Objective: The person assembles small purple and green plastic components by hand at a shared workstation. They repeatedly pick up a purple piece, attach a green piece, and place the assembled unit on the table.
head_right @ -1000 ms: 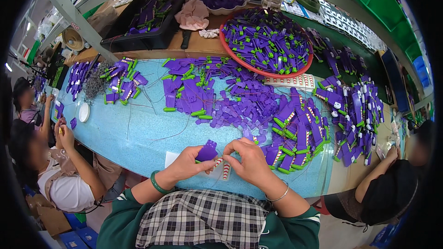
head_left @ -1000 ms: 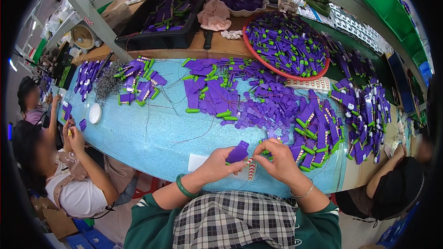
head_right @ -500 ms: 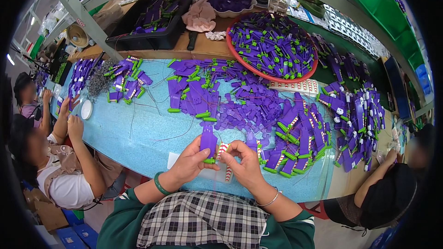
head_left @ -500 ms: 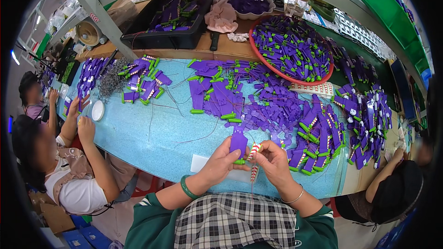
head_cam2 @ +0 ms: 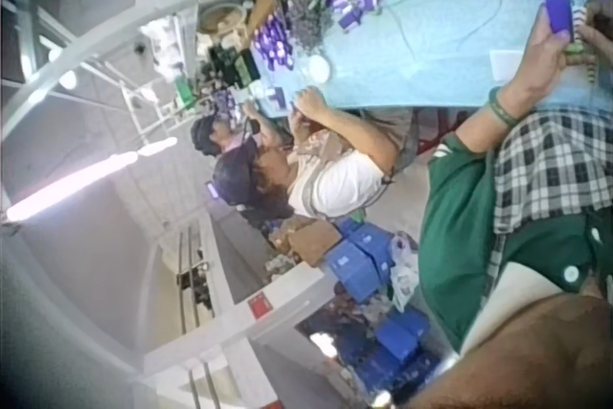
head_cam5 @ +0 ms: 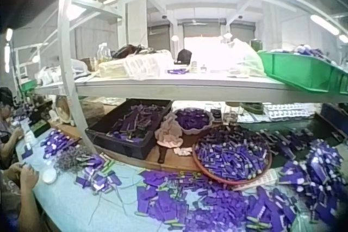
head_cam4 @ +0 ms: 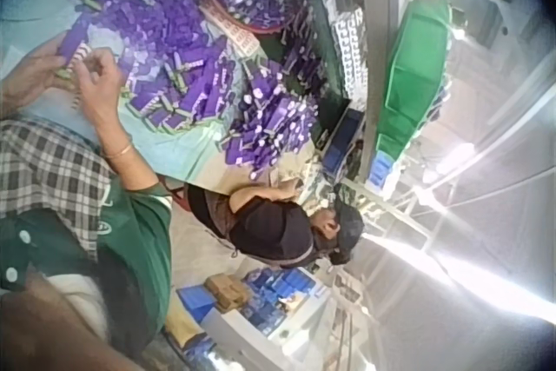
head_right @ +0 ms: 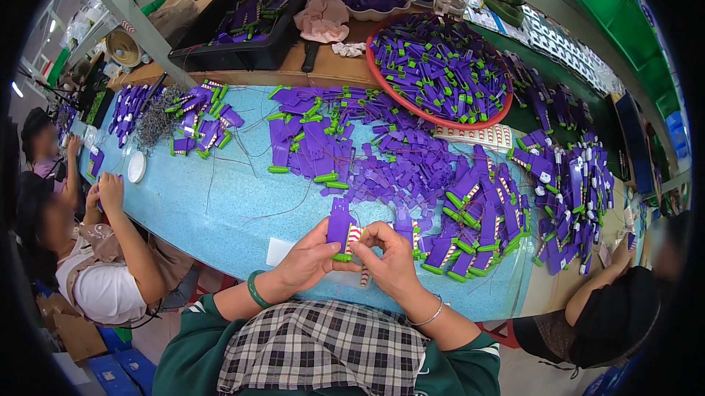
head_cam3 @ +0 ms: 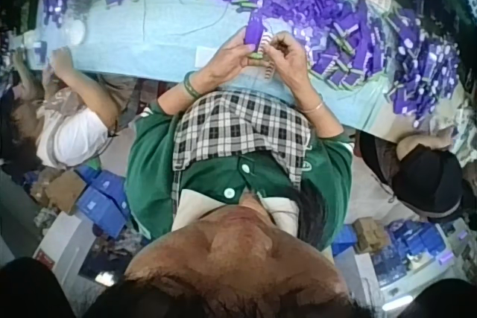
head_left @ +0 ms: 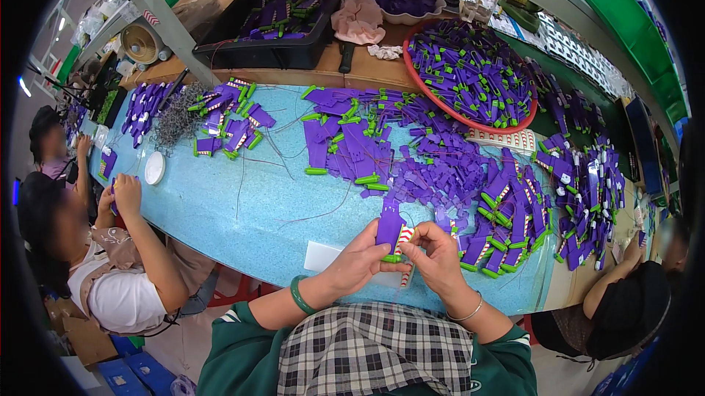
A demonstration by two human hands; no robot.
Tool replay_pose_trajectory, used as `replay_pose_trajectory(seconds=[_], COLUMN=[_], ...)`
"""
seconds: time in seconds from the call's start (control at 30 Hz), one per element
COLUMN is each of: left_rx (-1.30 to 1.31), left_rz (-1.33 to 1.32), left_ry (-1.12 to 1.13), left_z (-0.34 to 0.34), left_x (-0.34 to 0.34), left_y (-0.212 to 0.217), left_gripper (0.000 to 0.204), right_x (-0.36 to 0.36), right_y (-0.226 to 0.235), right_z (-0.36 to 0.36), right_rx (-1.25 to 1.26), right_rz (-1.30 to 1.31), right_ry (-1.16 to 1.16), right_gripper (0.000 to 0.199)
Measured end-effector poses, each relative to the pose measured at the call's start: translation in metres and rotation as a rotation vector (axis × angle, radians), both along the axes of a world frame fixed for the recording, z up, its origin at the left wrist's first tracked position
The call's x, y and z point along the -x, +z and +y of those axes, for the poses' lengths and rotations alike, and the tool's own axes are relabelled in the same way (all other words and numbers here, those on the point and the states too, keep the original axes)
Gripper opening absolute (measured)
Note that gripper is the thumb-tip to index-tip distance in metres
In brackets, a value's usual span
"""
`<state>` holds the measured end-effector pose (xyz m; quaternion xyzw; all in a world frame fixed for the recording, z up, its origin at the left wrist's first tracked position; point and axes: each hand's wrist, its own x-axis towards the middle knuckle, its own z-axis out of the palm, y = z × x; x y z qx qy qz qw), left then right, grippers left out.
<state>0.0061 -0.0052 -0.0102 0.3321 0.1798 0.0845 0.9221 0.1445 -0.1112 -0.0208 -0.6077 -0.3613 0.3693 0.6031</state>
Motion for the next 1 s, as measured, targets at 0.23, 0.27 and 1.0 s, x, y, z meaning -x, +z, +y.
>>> replay_pose_trajectory(seconds=[0.23, 0.27, 1.0], left_rx=[-0.026, -0.061, -0.309], left_rz=[0.002, 0.012, 0.012], left_ry=[-0.013, -0.019, 0.012], left_z=[0.001, 0.000, -0.008], left_x=[0.000, 0.000, -0.001], left_y=[0.002, 0.003, -0.004], left_gripper=[0.044, 0.046, 0.029], right_x=[0.001, 0.001, 0.000], right_y=[0.002, 0.003, 0.008], right_z=[-0.001, -0.001, -0.005], right_rx=[0.023, 0.024, -0.069], right_rz=[-0.103, -0.107, -0.433], right_ry=[-0.002, -0.006, -0.067], right_gripper=[0.013, 0.013, 0.013])
